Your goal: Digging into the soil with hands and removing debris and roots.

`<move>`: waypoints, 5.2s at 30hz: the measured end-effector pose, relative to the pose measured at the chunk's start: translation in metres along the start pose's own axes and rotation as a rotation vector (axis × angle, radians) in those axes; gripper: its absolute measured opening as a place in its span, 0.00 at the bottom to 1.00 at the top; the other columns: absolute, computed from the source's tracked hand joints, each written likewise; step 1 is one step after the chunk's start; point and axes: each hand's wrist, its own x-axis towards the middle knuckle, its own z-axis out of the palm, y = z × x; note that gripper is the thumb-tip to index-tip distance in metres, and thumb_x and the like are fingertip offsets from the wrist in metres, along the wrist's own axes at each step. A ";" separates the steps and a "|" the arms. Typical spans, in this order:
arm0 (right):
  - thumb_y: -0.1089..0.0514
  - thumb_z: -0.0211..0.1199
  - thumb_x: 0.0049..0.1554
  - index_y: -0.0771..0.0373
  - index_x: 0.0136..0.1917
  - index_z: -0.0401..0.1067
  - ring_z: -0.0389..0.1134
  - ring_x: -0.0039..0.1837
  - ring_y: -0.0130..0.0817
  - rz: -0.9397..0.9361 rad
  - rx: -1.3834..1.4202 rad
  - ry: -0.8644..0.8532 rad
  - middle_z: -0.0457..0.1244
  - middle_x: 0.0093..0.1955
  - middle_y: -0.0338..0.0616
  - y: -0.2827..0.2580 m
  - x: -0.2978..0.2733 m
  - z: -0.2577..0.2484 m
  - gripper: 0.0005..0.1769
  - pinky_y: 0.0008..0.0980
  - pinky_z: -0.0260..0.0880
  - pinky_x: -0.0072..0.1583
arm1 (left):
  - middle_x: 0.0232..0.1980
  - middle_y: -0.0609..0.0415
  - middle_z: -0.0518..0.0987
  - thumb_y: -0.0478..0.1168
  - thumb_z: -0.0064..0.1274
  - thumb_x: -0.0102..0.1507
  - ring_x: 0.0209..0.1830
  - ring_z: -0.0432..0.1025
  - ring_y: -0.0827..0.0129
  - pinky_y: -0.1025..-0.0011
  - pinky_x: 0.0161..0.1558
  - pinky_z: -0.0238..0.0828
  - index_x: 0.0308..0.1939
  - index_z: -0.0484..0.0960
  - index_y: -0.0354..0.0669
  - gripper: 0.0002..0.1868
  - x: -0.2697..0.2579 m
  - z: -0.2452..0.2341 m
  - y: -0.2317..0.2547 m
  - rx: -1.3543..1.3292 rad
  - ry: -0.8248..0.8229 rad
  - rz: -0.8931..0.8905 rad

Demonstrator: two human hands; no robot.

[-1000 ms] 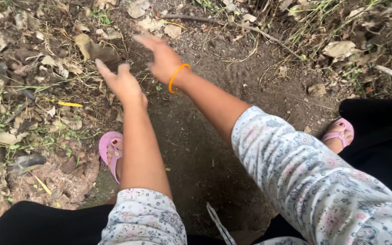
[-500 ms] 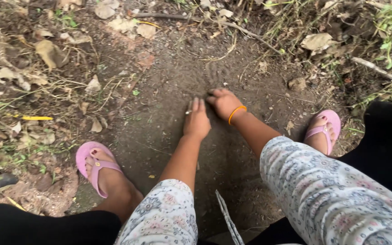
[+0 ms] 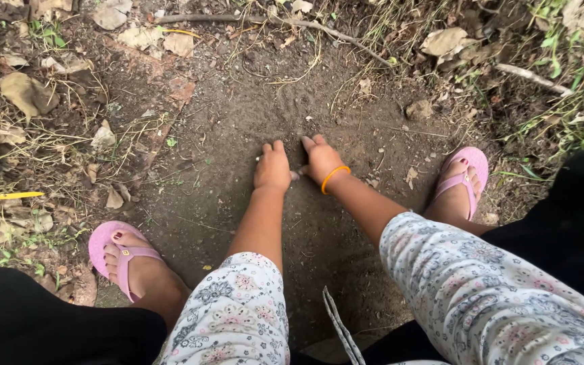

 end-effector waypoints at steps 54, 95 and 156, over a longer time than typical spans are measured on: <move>0.64 0.71 0.42 0.54 0.54 0.82 0.76 0.50 0.41 0.191 0.397 0.128 0.72 0.48 0.50 -0.014 0.021 0.056 0.24 0.36 0.74 0.57 | 0.51 0.40 0.85 0.25 0.55 0.53 0.51 0.81 0.56 0.64 0.54 0.76 0.52 0.86 0.39 0.23 0.029 0.074 -0.062 -0.766 0.329 -0.053; 0.67 0.66 0.43 0.61 0.52 0.81 0.74 0.53 0.32 -0.127 0.756 -0.270 0.74 0.54 0.42 0.019 0.055 0.056 0.21 0.33 0.75 0.50 | 0.38 0.47 0.86 0.36 0.57 0.58 0.36 0.80 0.62 0.64 0.41 0.75 0.44 0.88 0.41 0.11 0.031 0.043 -0.123 -0.692 0.150 -0.170; 0.51 0.70 0.51 0.52 0.77 0.58 0.43 0.79 0.62 0.242 -0.247 0.520 0.48 0.80 0.58 0.163 0.084 -0.130 0.43 0.67 0.42 0.73 | 0.79 0.40 0.56 0.28 0.50 0.61 0.79 0.52 0.44 0.56 0.73 0.59 0.70 0.69 0.41 0.31 0.114 0.055 0.168 -0.212 0.285 0.627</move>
